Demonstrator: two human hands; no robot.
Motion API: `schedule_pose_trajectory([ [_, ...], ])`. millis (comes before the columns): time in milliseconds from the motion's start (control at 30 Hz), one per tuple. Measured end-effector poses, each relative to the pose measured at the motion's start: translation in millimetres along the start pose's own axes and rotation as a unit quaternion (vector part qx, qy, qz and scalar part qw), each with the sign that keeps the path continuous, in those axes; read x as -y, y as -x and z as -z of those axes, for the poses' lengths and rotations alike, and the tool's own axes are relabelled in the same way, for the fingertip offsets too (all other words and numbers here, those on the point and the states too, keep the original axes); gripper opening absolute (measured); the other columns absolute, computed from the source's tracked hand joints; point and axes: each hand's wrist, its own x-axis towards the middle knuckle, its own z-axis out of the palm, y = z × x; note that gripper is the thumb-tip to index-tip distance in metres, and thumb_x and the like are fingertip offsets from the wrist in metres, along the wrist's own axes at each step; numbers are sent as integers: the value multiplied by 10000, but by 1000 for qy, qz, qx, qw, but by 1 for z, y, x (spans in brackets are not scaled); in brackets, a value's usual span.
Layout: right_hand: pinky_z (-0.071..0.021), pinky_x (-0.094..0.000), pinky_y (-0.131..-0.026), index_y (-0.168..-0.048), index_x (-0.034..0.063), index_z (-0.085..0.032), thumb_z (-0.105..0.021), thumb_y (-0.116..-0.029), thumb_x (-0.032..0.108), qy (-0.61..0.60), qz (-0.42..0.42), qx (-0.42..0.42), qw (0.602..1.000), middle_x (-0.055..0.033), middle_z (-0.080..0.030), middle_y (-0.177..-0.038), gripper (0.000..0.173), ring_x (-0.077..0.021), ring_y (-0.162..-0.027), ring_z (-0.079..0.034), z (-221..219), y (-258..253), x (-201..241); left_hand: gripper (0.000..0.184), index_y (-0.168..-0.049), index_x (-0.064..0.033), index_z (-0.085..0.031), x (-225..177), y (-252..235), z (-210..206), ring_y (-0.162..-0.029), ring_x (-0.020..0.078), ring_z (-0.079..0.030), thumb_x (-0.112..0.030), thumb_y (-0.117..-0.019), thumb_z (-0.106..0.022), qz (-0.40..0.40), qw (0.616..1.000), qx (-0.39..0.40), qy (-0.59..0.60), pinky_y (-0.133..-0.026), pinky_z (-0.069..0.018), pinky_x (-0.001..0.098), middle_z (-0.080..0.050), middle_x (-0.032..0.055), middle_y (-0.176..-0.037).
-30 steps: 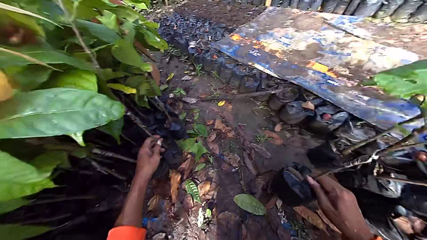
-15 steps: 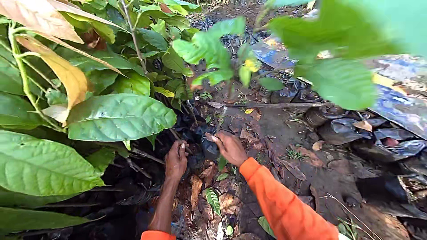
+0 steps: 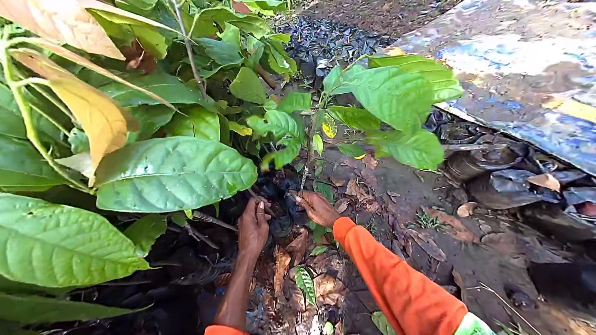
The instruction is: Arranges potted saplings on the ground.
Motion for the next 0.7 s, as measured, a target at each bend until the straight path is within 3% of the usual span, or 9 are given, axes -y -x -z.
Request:
schedule_pose_trajectory([
  [100,-485,-447,-1041,-1242,-71,-645,-455,-1086,174,-33,15,10,999,-240,-670,-1203,347,-319,-1120,-656,3,-1,-9,284,-1255,-8,-594,3,0,2,-813,157,-725,-103,-1091,-382,-7,1000,9,-5,-688,-594,329,-726,95,-1131],
  [233,-551,-415,-930,-1393,42,-568,-633,-994,148,-45,-32,44,998,-205,-543,-1412,418,-264,-1040,-665,38,-1,-6,279,-1243,-15,-603,1,-2,1,-798,145,-721,-103,-1091,-387,-8,1000,9,-1,-686,-591,319,-728,89,-1130],
  [267,-530,-435,-946,-1409,65,-559,-665,-976,164,-19,-42,47,998,-196,-523,-1440,457,-272,-1079,-645,45,-1,-3,277,-1242,-14,-602,1,-1,1,-793,143,-720,-106,-1091,-389,-8,1000,7,3,-681,-590,316,-727,90,-1131],
  [333,-457,-531,-1080,-1441,89,-544,-745,-934,249,63,-55,77,994,-202,-481,-1513,569,-345,-1286,-567,49,-4,3,278,-1243,-14,-603,3,0,1,-782,138,-717,-111,-1092,-391,-5,1000,3,7,-670,-589,310,-725,88,-1132],
  [433,-445,-603,-1082,-1508,129,-499,-755,-922,324,157,-59,129,977,-228,-384,-1581,669,-425,-1332,-525,34,-15,1,289,-1259,-21,-601,2,1,0,-790,143,-719,-122,-1100,-383,13,1000,9,6,-672,-592,314,-721,88,-1143],
  [567,-459,-547,-1067,-1285,53,-667,-691,-982,240,157,-57,154,974,-244,-469,-1471,357,-390,-1285,-546,34,-25,0,289,-1247,-22,-600,0,1,1,-774,143,-714,-124,-1105,-370,21,1000,13,10,-651,-582,311,-717,95,-1155],
  [700,-444,-513,-1100,-1199,12,-703,-615,-989,102,144,-20,98,984,-221,-564,-1393,245,-365,-1294,-556,42,-17,-5,280,-1244,-30,-600,-3,1,2,-771,138,-717,-127,-1107,-376,31,999,14,16,-640,-578,300,-720,87,-1162],
])
